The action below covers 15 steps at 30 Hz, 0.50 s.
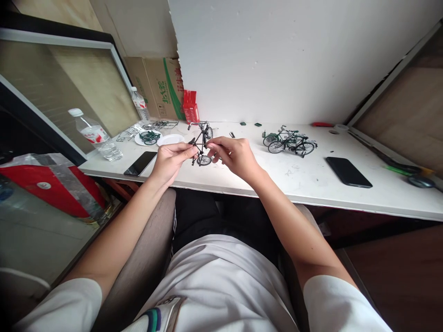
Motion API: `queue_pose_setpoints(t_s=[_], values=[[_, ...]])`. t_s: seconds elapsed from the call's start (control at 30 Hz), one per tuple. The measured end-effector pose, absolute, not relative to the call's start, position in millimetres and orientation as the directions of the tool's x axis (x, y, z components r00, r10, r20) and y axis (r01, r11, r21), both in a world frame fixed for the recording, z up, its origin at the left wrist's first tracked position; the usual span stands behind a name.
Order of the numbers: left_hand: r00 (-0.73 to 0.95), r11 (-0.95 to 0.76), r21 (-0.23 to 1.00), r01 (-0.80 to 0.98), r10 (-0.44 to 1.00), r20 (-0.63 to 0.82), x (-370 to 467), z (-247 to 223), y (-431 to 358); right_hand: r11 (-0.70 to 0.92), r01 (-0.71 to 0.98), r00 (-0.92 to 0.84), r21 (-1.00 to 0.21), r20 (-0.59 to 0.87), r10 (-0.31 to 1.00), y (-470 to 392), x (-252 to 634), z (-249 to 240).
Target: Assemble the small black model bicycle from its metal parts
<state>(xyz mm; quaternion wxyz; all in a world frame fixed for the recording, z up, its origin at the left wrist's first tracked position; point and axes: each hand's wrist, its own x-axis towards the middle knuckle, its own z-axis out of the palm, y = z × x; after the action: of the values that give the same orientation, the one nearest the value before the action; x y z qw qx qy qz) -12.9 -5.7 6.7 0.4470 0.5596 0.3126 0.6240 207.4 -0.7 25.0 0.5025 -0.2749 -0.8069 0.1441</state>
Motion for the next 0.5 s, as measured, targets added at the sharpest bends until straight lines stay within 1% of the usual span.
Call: queue_pose_setpoints(t_s=[0.2, 0.4, 0.5], values=[[0.005, -0.464, 0.870, -0.166, 0.882, 0.471, -10.2, 10.0, -10.3, 0.780, 0.267, -0.326, -0.566, 0.709, 0.626, -2.1, 205.1, 24.1], [-0.045, -0.545, 0.834, -0.086, 0.838, 0.544, -7.3, 10.6, -14.5, 0.673, 0.150, -0.295, -0.724, 0.617, 0.729, -5.3, 198.5, 24.8], [-0.083, -0.573, 0.817, -0.056, 0.818, 0.568, -6.9, 10.6, -16.0, 0.619, 0.090, -0.295, -0.780, 0.573, 0.765, -5.9, 195.5, 26.0]])
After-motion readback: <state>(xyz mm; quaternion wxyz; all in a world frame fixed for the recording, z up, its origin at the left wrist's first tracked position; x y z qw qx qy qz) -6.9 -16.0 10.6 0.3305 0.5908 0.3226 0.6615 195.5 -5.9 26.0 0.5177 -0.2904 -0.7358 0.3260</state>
